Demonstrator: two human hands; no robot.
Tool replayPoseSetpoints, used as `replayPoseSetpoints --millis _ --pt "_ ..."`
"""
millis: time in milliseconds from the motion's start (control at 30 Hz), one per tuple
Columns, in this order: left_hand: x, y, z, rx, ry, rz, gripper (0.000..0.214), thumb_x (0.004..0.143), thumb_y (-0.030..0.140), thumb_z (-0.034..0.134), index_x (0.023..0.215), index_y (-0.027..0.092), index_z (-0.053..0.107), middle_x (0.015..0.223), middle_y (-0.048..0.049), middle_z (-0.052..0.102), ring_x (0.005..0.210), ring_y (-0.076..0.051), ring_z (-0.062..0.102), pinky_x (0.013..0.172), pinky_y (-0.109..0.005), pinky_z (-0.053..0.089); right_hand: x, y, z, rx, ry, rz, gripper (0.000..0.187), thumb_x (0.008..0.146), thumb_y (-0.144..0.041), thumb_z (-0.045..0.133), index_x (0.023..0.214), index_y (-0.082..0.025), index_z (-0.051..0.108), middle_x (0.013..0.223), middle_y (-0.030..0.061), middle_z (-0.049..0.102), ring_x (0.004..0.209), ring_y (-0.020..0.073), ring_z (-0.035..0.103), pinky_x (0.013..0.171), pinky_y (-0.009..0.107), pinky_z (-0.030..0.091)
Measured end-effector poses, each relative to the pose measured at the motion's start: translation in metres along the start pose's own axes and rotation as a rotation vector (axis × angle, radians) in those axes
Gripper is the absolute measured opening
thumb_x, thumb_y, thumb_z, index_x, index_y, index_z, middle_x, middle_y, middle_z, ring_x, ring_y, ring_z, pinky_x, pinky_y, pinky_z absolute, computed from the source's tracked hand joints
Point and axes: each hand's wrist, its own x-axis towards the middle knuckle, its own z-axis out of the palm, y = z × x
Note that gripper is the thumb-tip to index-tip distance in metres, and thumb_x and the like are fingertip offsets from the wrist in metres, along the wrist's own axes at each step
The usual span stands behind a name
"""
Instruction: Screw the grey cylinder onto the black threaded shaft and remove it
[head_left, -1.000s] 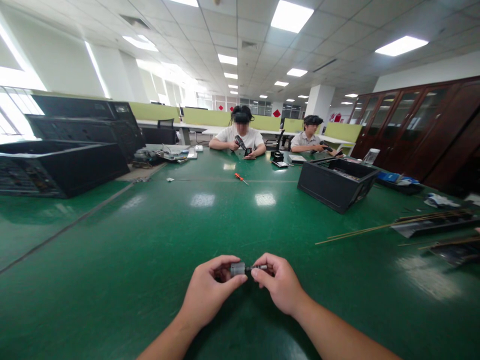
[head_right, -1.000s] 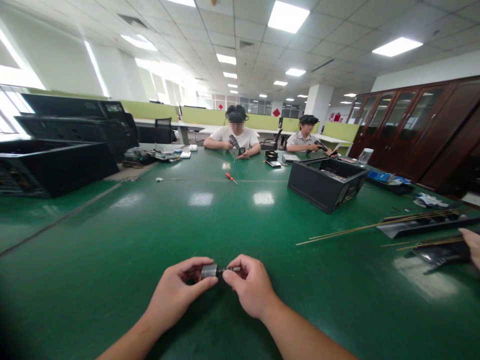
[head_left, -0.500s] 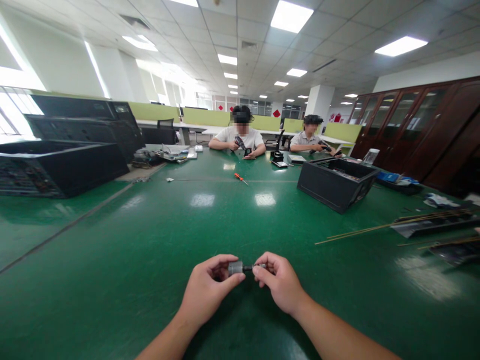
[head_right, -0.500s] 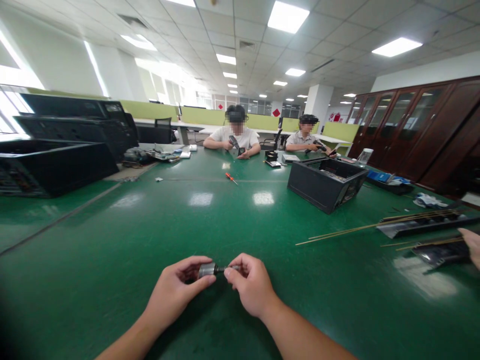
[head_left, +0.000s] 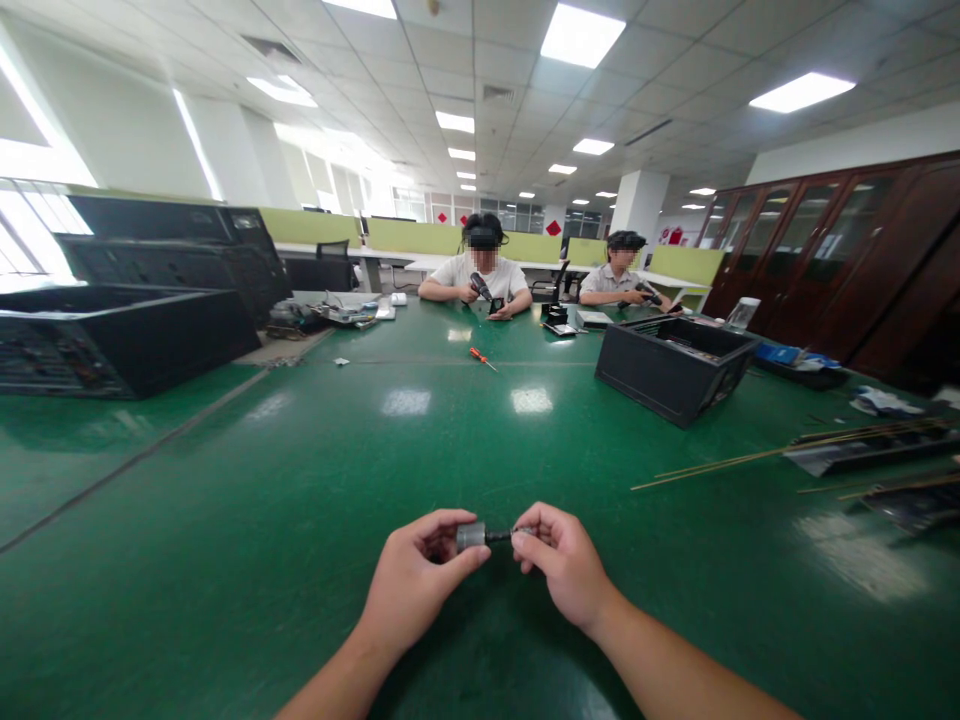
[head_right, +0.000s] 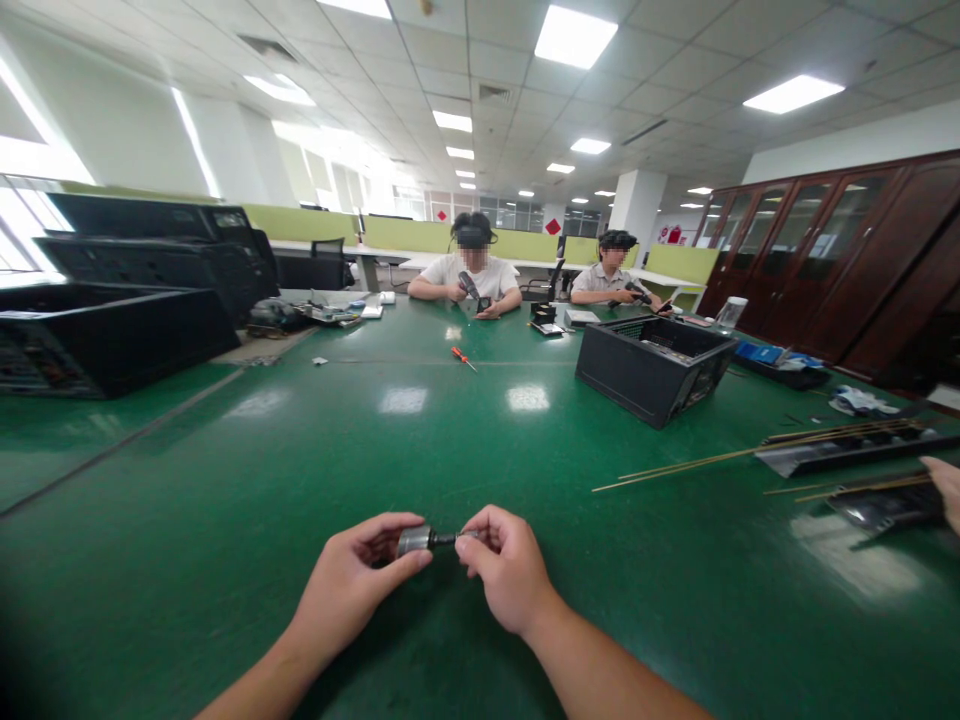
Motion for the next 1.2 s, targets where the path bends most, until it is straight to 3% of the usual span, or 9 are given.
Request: replayPoseSetpoints --millis 1200 --pt "0.0017 -0.0055 -0.0029 0.006 0.002 0.002 0.041 0.066 0.038 0.082 0.098 0.014 0.07 0.082 -0.0074 0.075 0.073 -0.024 0.069 0.067 -0.031 0.052 0.0013 -0.0022 0.0014 0.075 0.103 0.007 0.019 0.077 -0.032 0.069 0.077 -0.015 0.06 0.065 -0.0006 0.059 0.056 0.012 0.054 0.055 0.024 0.041"
